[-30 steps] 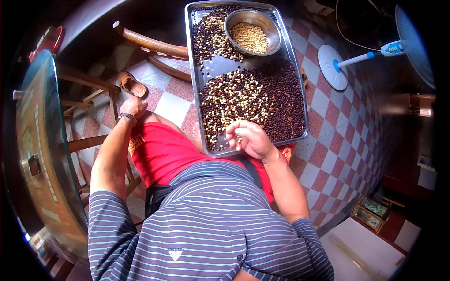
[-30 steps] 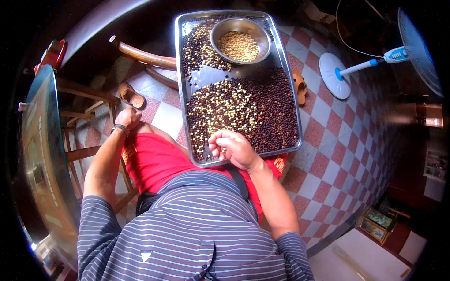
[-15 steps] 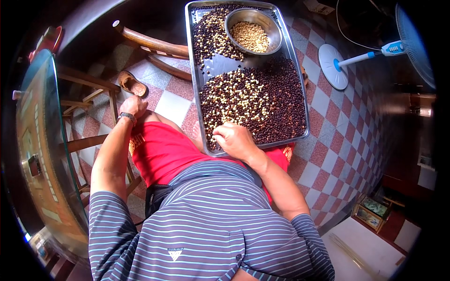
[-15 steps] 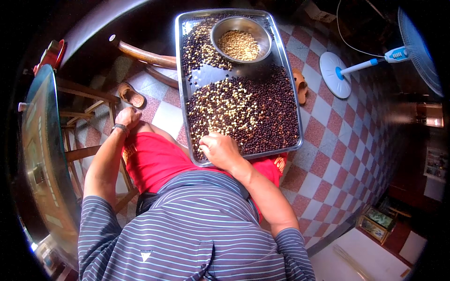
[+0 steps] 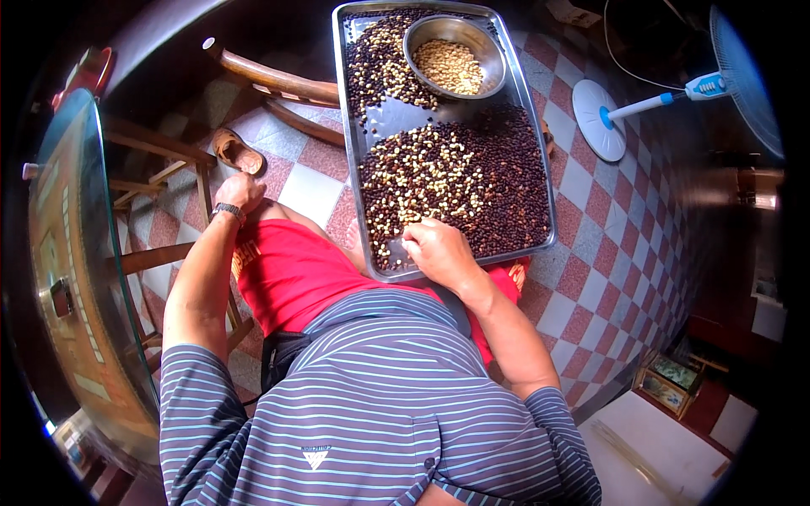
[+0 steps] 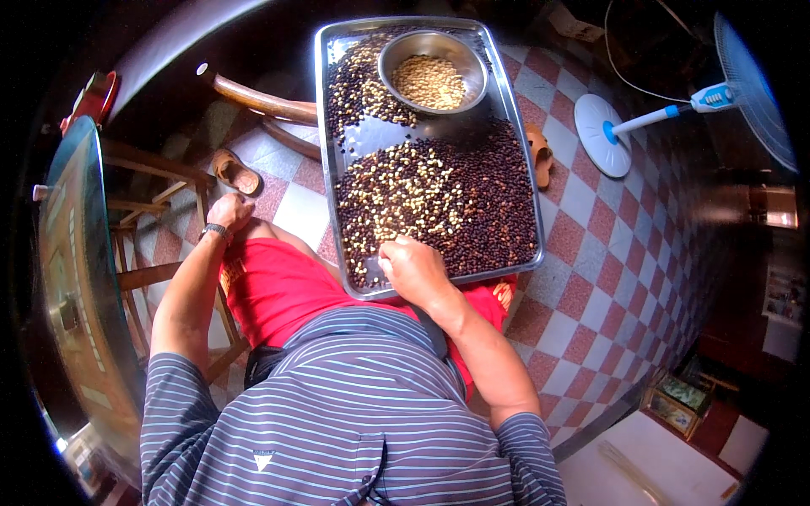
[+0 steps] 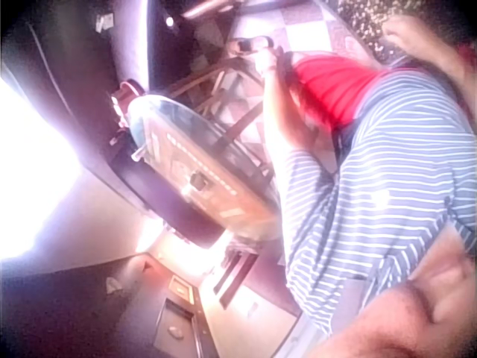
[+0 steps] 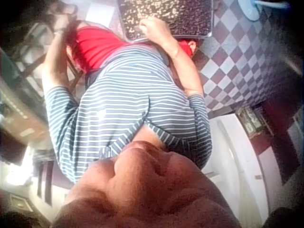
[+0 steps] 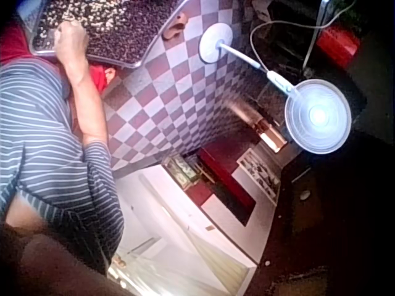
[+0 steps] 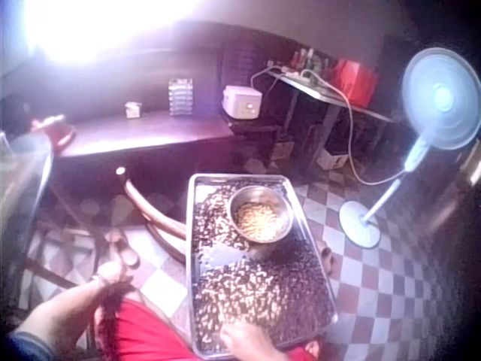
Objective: The person sorts beans on a metal tray by hand, picking through and separating the beans into sections.
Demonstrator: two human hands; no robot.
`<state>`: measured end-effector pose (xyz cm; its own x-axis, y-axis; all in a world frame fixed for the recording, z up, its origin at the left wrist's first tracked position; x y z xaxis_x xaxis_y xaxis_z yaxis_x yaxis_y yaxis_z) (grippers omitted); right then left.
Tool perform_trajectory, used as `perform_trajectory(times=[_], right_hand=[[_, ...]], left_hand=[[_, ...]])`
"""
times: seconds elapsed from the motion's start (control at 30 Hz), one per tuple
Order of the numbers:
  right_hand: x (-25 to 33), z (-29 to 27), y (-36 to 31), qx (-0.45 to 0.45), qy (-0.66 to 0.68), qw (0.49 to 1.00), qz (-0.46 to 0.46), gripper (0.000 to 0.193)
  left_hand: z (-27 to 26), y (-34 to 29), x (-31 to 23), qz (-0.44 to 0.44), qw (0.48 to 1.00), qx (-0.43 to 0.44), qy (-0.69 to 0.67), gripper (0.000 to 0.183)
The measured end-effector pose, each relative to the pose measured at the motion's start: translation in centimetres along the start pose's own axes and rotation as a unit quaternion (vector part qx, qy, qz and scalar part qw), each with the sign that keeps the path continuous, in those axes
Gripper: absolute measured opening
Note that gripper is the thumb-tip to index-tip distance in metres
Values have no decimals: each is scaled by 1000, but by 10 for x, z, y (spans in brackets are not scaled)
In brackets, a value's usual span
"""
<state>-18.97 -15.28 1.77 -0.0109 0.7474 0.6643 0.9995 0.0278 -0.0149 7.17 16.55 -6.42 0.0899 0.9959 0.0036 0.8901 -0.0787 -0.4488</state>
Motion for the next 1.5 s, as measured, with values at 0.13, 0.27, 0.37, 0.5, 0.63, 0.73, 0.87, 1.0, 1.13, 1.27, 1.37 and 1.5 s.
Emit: perform_trajectory(times=[0.13, 0.27, 0.37, 0.5, 0.63, 0.73, 0.87, 1.0, 1.13, 1.27, 1.37, 1.5], right_hand=[[-1, -4, 0, -18, -6, 1000, -9, 8], [0, -14, -3, -2, -35, 999, 19, 9], [4, -12, -2, -14, -11, 1000, 7, 10], [4, -1, 1, -2, -22, 1000, 6, 10], [7, 2, 3, -1, -28, 1000, -10, 9], [6, -3, 4, 5, 42, 999, 1, 6], [-3, -10, -2, 52, 616, 768, 167, 7], [-2, -21, -4, 52, 670, 717, 186, 7], [-3, -10, -4, 83, 322, 938, 98, 8], [7, -6, -1, 82, 105, 991, -3, 9], [13, -2, 0, 111, 47, 993, -13, 9], [14, 5, 2, 110, 9, 994, -14, 8]], left_hand=[[2, 1, 1, -4, 1000, -1, 7, 46], [0, -2, 0, -18, 1000, 2, -1, 45], [0, 0, 1, -23, 1000, 5, 1, 45], [-1, 0, -1, -19, 1000, 16, 10, 46], [1, 0, 2, -23, 1000, 14, 5, 48], [-4, -5, -4, -15, 1000, 11, -8, 49], [0, -1, 0, -8, 1000, 2, -7, 49], [-2, -2, -1, -31, 999, 20, -4, 49], [4, 3, 2, -10, 1000, 1, -1, 45], [2, 0, 1, -11, 1000, -6, -4, 45], [3, 1, 2, 1, 1000, -9, 5, 45], [0, 0, 0, 8, 1000, -2, 5, 45]])
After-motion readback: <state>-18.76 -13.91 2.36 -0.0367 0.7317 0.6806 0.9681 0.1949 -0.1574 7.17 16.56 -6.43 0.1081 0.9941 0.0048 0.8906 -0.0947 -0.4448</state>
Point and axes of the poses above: each hand's wrist, its own y-axis towards the middle knuckle, its own z-axis out of the palm, x = y × z, the point moved 4 cm from there along y, towards the middle knuckle, and after that the axes turned 6 degrees about -z, right-handed, at the moved point
